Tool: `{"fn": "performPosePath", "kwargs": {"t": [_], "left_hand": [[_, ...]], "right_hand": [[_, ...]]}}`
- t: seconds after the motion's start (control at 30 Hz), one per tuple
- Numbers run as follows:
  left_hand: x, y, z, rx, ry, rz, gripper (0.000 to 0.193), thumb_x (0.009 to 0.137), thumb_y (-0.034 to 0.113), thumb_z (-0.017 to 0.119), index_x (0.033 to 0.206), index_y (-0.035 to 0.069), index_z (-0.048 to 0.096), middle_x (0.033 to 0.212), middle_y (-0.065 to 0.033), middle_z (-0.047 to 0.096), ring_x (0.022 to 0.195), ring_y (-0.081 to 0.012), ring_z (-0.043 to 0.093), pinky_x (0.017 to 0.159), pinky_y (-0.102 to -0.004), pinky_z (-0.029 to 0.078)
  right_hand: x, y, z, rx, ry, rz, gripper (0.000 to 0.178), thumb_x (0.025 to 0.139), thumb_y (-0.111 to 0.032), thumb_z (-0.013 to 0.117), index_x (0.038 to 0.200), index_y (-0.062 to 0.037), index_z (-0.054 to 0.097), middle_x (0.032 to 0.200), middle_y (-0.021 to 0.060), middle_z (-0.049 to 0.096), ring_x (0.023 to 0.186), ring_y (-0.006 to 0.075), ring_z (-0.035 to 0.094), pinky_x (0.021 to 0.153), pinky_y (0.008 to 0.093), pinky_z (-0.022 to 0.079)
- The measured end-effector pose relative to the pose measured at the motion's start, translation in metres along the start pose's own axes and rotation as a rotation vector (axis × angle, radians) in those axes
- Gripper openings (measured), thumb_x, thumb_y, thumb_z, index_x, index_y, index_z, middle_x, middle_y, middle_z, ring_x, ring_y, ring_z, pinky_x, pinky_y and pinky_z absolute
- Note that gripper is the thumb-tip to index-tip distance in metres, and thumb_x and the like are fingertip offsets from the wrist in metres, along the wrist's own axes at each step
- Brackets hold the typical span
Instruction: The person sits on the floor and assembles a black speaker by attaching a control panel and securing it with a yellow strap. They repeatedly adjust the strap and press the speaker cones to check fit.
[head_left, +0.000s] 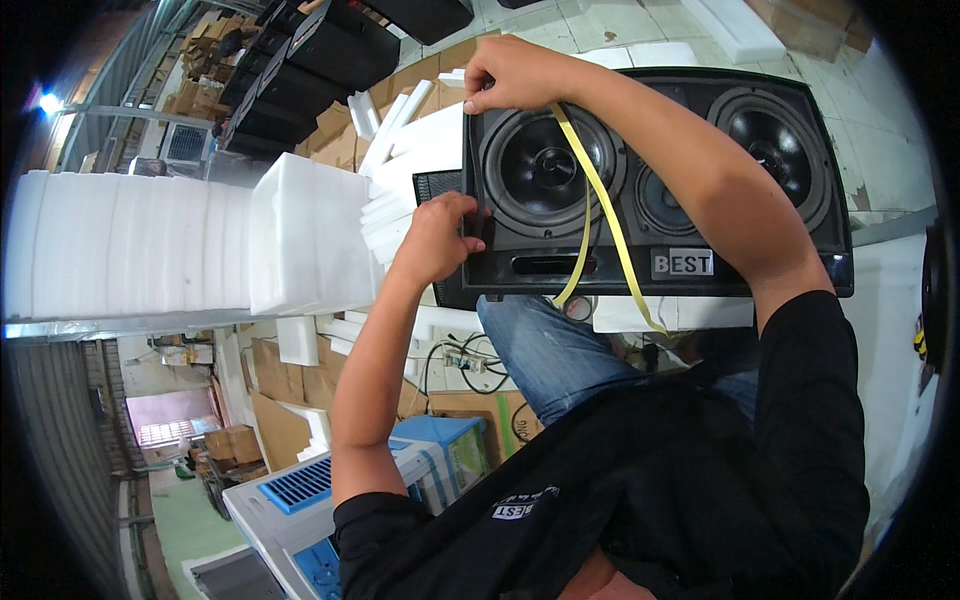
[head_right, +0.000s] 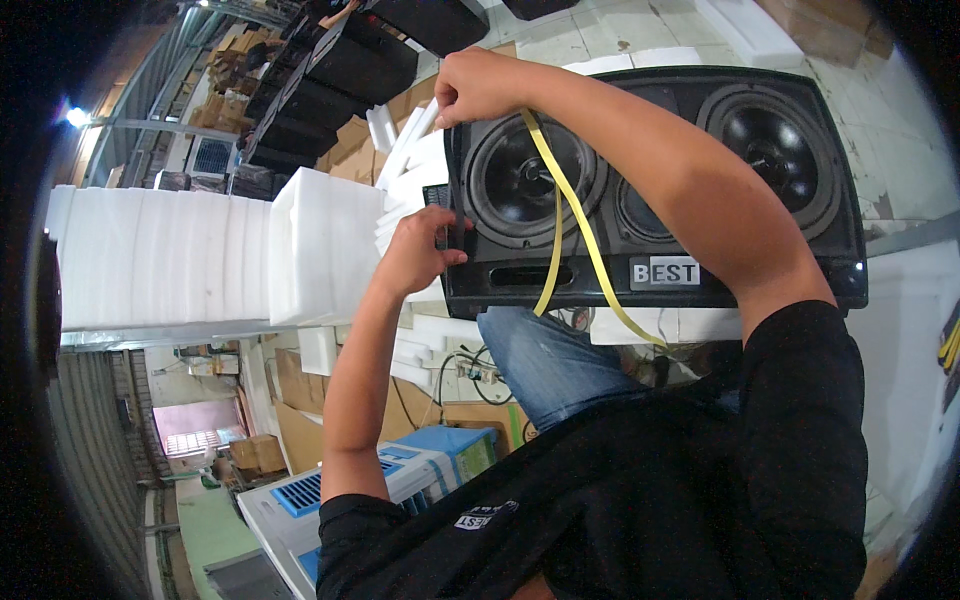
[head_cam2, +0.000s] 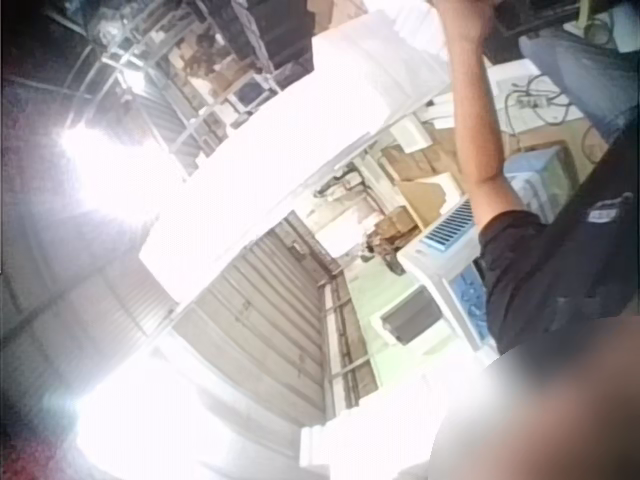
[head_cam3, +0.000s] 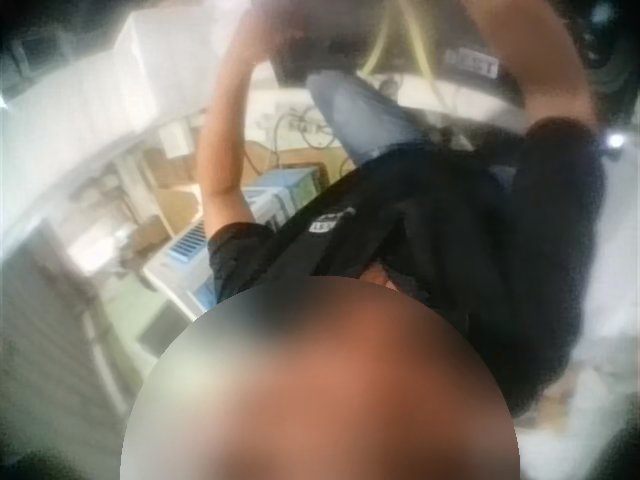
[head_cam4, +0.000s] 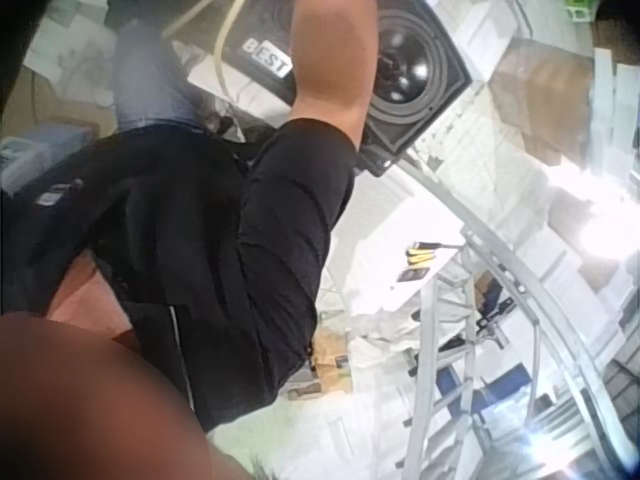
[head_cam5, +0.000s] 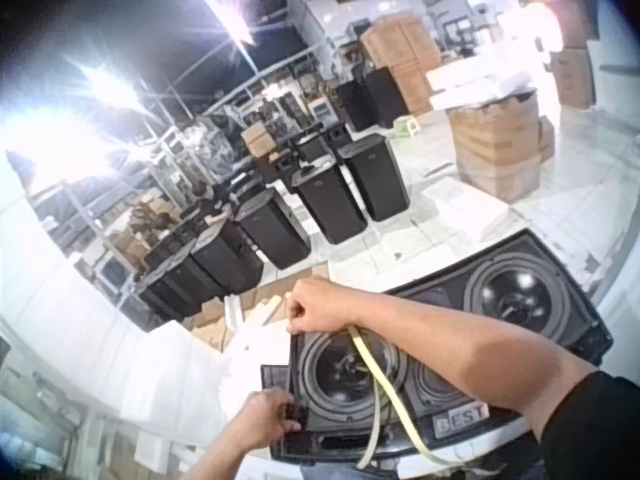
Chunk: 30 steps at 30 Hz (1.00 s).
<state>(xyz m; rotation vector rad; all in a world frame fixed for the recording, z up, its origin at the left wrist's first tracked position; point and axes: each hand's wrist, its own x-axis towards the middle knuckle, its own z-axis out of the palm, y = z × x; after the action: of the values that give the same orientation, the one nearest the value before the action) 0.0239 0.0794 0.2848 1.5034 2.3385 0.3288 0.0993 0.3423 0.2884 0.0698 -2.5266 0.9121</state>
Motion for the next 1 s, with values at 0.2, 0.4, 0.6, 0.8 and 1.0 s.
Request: {"fn": "performPosePath", "kwargs": {"t": [0.2, 0.4, 0.6, 0.8, 1.0], "left_hand": [[-0.027, 0.006, 0.018, 0.050, 0.402, 0.003, 0.024, 0.069, 0.002, 0.086, 0.089, 0.002, 0.073, 0.114, -0.0151, 0.059, 0.108, -0.0388, 0.059, 0.091, -0.0454, 0.051], [-0.042, 0.005, 0.045, 0.276, 0.375, -0.010, 0.019, 0.082, 0.009, 0.075, 0.100, 0.006, 0.081, 0.128, -0.0132, 0.063, 0.111, -0.0359, 0.057, 0.092, -0.0455, 0.050], [-0.065, 0.041, 0.071, 0.451, 0.320, -0.185, 0.047, 0.095, 0.039, 0.069, 0.121, 0.000, 0.073, 0.162, -0.0194, 0.036, 0.143, -0.0518, 0.031, 0.101, -0.0812, 0.029], [-0.074, 0.047, 0.076, 0.390, 0.249, -0.316, 0.069, 0.096, 0.062, 0.059, 0.143, 0.012, 0.060, 0.170, -0.0167, 0.021, 0.151, -0.0585, 0.009, 0.102, -0.0886, 0.016], [-0.074, 0.044, 0.075, 0.374, 0.261, -0.341, 0.069, 0.093, 0.069, 0.056, 0.144, 0.023, 0.061, 0.171, -0.0152, 0.020, 0.152, -0.0592, 0.005, 0.100, -0.0907, 0.013]], "right_hand": [[0.004, 0.013, 0.001, -0.060, -0.049, 0.014, 0.029, 0.083, -0.027, 0.080, 0.089, 0.0003, 0.077, 0.078, 0.0133, 0.073, 0.073, 0.0238, 0.069, 0.070, 0.0359, 0.054], [0.012, 0.023, 0.011, -0.026, -0.105, 0.047, 0.029, 0.080, -0.028, 0.081, 0.089, -0.0013, 0.078, 0.083, 0.0171, 0.075, 0.078, 0.0307, 0.072, 0.076, 0.0395, 0.056], [0.017, 0.034, 0.022, -0.014, -0.136, 0.041, 0.029, 0.082, -0.028, 0.080, 0.089, -0.0003, 0.078, 0.085, 0.0176, 0.075, 0.081, 0.0309, 0.072, 0.077, 0.0395, 0.056], [0.024, 0.036, 0.019, 0.037, -0.195, 0.037, 0.029, 0.080, -0.027, 0.083, 0.090, 0.0002, 0.077, 0.081, 0.0128, 0.073, 0.077, 0.0239, 0.070, 0.075, 0.0348, 0.054], [0.038, 0.047, 0.030, 0.052, -0.197, 0.011, 0.031, 0.075, -0.028, 0.086, 0.088, -0.0018, 0.077, 0.083, 0.0123, 0.073, 0.082, 0.0244, 0.070, 0.077, 0.0362, 0.054]]}}
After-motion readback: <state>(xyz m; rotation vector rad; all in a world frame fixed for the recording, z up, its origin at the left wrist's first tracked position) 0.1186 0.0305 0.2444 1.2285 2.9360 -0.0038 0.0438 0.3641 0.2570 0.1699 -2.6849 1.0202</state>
